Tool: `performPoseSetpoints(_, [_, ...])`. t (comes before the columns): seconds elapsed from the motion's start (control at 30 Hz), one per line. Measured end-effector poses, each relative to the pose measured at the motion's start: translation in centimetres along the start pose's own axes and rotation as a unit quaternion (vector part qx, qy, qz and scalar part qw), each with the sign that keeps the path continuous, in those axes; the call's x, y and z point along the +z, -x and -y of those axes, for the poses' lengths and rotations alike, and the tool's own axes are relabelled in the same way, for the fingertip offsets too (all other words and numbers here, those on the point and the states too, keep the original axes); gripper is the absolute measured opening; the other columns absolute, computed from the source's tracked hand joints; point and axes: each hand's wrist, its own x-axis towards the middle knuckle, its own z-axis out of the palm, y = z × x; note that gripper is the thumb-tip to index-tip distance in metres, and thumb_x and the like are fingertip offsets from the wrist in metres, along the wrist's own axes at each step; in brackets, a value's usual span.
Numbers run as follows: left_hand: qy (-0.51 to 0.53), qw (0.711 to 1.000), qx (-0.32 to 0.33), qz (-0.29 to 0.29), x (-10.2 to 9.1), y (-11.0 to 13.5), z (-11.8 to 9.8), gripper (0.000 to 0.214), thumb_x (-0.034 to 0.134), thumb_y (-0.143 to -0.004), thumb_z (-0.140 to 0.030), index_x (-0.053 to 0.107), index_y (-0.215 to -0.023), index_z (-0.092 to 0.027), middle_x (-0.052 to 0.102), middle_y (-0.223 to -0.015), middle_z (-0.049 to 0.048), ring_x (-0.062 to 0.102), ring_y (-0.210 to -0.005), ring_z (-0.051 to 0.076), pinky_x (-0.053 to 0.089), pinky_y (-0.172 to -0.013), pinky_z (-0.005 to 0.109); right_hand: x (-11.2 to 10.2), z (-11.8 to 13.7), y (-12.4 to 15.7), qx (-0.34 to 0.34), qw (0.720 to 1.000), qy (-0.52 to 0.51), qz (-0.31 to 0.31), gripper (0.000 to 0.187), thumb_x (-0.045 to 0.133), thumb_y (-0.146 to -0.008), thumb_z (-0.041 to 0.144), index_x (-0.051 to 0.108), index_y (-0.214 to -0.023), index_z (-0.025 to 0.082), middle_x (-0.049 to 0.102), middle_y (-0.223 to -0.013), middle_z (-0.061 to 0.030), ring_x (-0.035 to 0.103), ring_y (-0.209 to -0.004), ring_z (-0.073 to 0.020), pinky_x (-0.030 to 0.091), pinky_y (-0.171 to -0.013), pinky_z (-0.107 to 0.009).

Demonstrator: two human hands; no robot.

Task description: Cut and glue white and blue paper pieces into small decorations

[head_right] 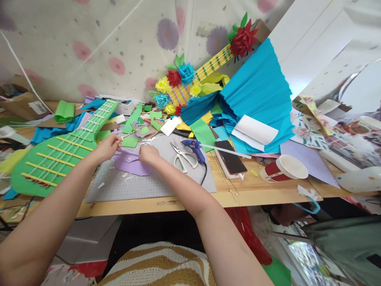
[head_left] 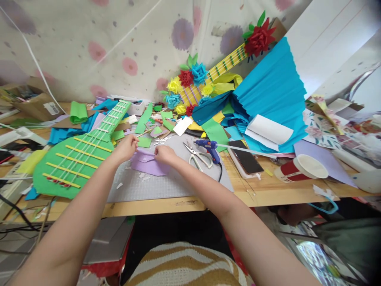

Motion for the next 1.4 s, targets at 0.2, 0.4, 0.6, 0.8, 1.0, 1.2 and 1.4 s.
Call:
performPoseSetpoints(0.2, [-0.014,0.981,0.022,-0.191,-2.9,0.4,0.6,0.025,0.044,-0.068,-0.012,0.057,-0.088,-0.018,0.059,-0.097,0.0066,0.057,-0.088,0.017,0.044,-0.080,0.030,-3.6,1.7,-1.5,-0.065,0.993,-0.095,0.015,0.014,0.056,-0.068,0.017,0.056,-0.081,0.018,0.064,-0.085,-0.0011,0.055,-0.073,-0.0131,0.040,-0.061,-0.022])
performPoseSetpoints(0.4, [0.033,0.977,-0.005,-0.209,-2.9,1.2,0.3,0.025,0.051,-0.074,-0.037,0.060,-0.088,-0.018,0.062,-0.079,0.0022,0.056,-0.070,0.015,0.043,-0.067,0.027,-3.6,2.3,-1.4,-0.071,0.997,-0.015,-0.035,0.025,0.057,-0.066,0.018,0.056,-0.091,0.019,0.064,-0.087,-0.0032,0.055,-0.075,-0.0164,0.038,-0.061,-0.024])
performPoseSetpoints(0.6, [-0.065,0.981,-0.051,-0.178,-1.8,1.8,-0.5,0.037,0.038,-0.079,-0.050,0.058,-0.070,-0.020,0.056,-0.060,0.0024,0.051,-0.060,0.017,0.032,-0.056,0.028,-2.5,-0.7,0.6,-0.046,0.999,-0.011,0.026,0.017,0.058,-0.068,0.022,0.061,-0.086,0.020,0.065,-0.090,-0.0038,0.056,-0.079,-0.0163,0.037,-0.063,-0.024])
performPoseSetpoints(0.8, [-0.144,0.983,-0.007,-0.118,-0.1,1.6,-1.9,0.042,0.032,-0.083,-0.048,0.059,-0.068,-0.020,0.059,-0.066,0.0060,0.055,-0.070,0.022,0.032,-0.058,0.029,-2.8,-4.3,3.0,-0.051,0.996,-0.068,0.026,0.015,0.053,-0.076,0.027,0.062,-0.086,0.019,0.064,-0.084,-0.0007,0.055,-0.074,-0.0122,0.036,-0.064,-0.022])
performPoseSetpoints(1.0, [-0.119,0.983,0.104,-0.091,1.4,-0.1,-2.1,0.028,0.052,-0.073,-0.024,0.057,-0.100,-0.018,0.063,-0.099,0.0062,0.057,-0.090,0.020,0.040,-0.075,0.029,-3.3,-5.1,4.3,-0.048,0.998,-0.026,0.044,0.017,0.053,-0.076,0.026,0.062,-0.088,0.018,0.065,-0.086,-0.0032,0.055,-0.074,-0.0139,0.035,-0.063,-0.023])
performPoseSetpoints(1.2, [-0.113,0.990,0.044,-0.072,2.4,-0.5,-3.6,0.019,0.052,-0.076,-0.025,0.061,-0.092,-0.020,0.067,-0.091,0.0039,0.059,-0.087,0.020,0.042,-0.076,0.030,-2.5,-5.0,4.3,-0.042,0.999,-0.034,0.002,0.022,0.054,-0.076,0.028,0.059,-0.096,0.019,0.064,-0.089,-0.0037,0.054,-0.076,-0.0139,0.036,-0.065,-0.024])
performPoseSetpoints(1.4, [-0.088,0.992,0.005,-0.087,3.6,-0.8,-5.0,0.022,0.050,-0.078,-0.040,0.060,-0.079,-0.020,0.066,-0.078,0.0034,0.059,-0.075,0.018,0.038,-0.063,0.026,-2.1,-5.8,3.1,-0.048,0.989,-0.047,-0.135,0.018,0.054,-0.078,0.027,0.058,-0.092,0.016,0.061,-0.090,-0.0047,0.053,-0.085,-0.0146,0.038,-0.077,-0.026])
